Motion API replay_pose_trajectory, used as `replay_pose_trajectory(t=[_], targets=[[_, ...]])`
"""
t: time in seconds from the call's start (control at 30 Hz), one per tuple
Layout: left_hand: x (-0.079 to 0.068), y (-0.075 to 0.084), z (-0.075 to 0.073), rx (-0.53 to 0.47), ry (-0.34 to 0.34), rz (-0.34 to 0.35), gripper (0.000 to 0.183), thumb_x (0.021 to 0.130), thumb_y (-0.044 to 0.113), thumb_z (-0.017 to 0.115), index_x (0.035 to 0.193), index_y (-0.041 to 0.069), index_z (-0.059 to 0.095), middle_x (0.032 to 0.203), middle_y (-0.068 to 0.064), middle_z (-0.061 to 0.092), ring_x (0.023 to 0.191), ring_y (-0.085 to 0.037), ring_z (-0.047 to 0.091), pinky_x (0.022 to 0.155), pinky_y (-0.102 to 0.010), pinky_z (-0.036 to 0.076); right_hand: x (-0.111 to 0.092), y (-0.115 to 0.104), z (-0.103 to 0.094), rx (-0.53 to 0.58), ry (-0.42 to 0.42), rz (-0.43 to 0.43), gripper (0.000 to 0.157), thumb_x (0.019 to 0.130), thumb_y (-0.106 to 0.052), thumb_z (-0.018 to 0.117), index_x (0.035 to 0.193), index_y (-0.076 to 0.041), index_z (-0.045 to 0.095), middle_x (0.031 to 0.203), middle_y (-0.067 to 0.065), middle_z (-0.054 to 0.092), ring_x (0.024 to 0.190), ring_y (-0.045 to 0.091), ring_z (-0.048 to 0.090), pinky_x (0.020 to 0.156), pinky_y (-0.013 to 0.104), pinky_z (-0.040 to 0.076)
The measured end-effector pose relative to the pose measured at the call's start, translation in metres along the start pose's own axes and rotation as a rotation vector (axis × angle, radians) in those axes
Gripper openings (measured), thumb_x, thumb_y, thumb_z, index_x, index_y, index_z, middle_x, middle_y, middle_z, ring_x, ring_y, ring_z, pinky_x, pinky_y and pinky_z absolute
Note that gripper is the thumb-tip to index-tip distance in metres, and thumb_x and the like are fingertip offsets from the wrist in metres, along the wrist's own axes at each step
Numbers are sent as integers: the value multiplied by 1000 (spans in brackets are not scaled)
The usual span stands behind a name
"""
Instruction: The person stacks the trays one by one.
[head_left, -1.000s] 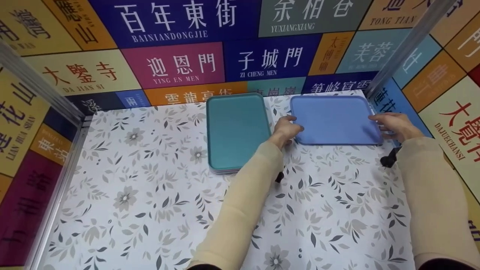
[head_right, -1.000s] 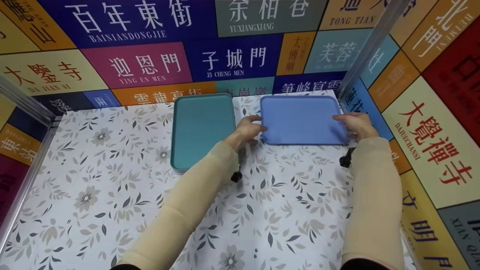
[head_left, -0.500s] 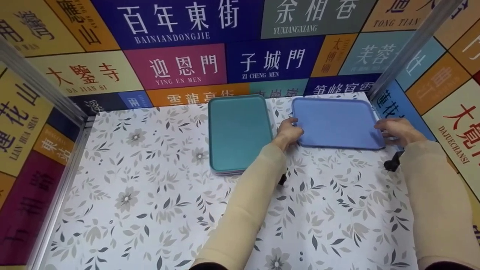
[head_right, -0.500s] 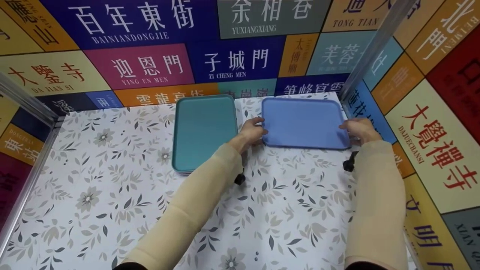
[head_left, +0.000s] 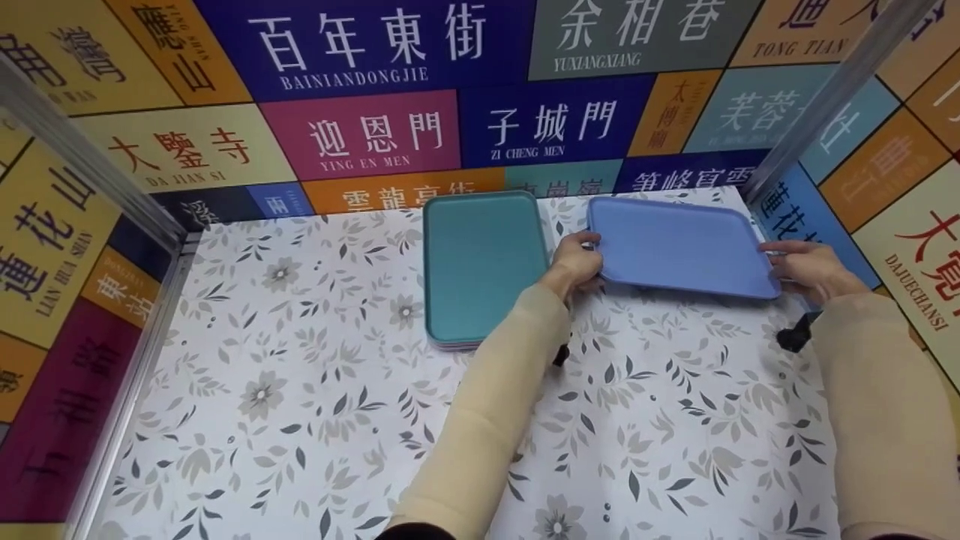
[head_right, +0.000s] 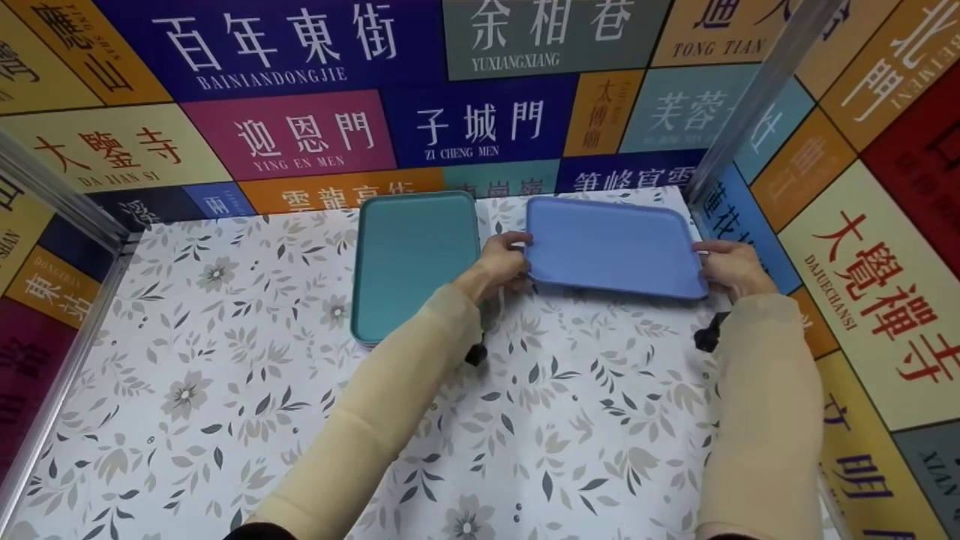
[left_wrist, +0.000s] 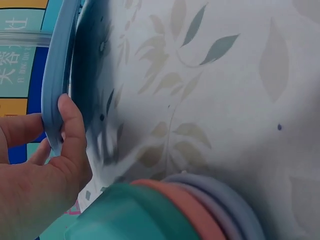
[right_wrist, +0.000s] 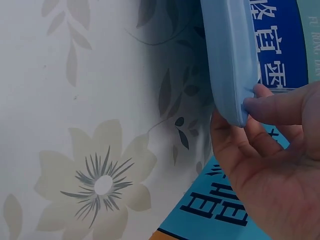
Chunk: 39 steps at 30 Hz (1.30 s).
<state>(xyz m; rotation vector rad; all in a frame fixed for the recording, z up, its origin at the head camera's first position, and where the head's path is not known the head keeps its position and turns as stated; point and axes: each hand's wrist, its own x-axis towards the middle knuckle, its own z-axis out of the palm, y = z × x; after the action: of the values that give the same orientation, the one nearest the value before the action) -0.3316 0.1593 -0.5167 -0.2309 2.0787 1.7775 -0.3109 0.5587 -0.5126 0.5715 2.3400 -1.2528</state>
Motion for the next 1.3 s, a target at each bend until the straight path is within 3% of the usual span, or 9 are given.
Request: replay_pose_trajectory(t=[0.1, 0.17, 0.27, 0.37, 0.47, 0.7, 0.9, 1.17, 1.3], targets=[[0, 2, -7, -44, -29, 15, 67, 94, -13, 51, 155, 11, 66, 145, -20, 68, 90, -21, 68, 101, -58, 69, -1, -2, 1, 17, 21, -7, 71, 110, -9, 56, 177, -17, 35, 182, 25, 23, 127, 13, 51, 89, 16, 59], [2, 3, -12, -76, -59, 22, 70, 93, -15, 51, 157, 10, 65, 149, -21, 66, 98, -23, 69, 102, -59, 68, -1, -4, 1, 27, 28, -22, 71, 110, -8, 57, 177, -19, 36, 175, 21, 33, 127, 13, 52, 92, 17, 60], [6, 2, -21, -139, -117, 39, 73, 92, -17, 52, 160, 8, 61, 154, -25, 62, 108, -28, 70, 105, -62, 66, -4, -10, 1, 51, 34, -61, 70, 110, -7, 57, 175, -25, 41, 154, 7, 47, 123, 9, 51, 94, 17, 59], [9, 3, -32, -186, -165, 59, 75, 92, -19, 53, 162, 7, 58, 153, -28, 61, 111, -31, 71, 108, -65, 63, -8, -18, 0, 91, 37, -94, 68, 111, -8, 59, 173, -32, 45, 135, -10, 50, 119, 7, 51, 93, 15, 59], [7, 5, -44, -205, -185, 84, 74, 92, -19, 54, 161, 6, 58, 144, -26, 63, 108, -29, 69, 110, -66, 62, -15, -25, 1, 133, 14, -132, 68, 113, -9, 59, 174, -35, 42, 133, -15, 49, 117, 4, 54, 93, 14, 60], [-10, 2, -75, -226, -225, 127, 67, 92, -15, 61, 156, 4, 62, 116, -9, 59, 98, -23, 67, 108, -67, 63, -32, -35, 13, 244, -32, -229, 66, 113, -5, 60, 172, -29, 47, 125, -18, 60, 105, -3, 68, 88, 16, 62], [-24, 0, -99, -193, -231, 156, 64, 95, -11, 66, 155, 9, 64, 121, -10, 60, 106, -23, 67, 89, -47, 73, -42, -41, 28, 354, -80, -292, 66, 110, 1, 65, 169, -25, 52, 123, -16, 65, 105, 2, 70, 87, 18, 63], [-46, -8, -134, -220, -203, 206, 47, 109, 8, 69, 155, 11, 65, 130, -14, 66, 112, -23, 72, 95, -50, 71, -62, -59, 57, 510, -116, -329, 59, 106, 7, 67, 158, -21, 64, 115, -9, 73, 101, 8, 73, 81, 24, 65], [-56, -19, -155, -236, -174, 199, 46, 108, 6, 68, 154, 12, 66, 130, -13, 63, 111, -23, 70, 94, -50, 72, -69, -70, 78, 544, -137, -331, 56, 105, 10, 66, 155, -17, 67, 114, -7, 74, 100, 9, 74, 81, 25, 66]])
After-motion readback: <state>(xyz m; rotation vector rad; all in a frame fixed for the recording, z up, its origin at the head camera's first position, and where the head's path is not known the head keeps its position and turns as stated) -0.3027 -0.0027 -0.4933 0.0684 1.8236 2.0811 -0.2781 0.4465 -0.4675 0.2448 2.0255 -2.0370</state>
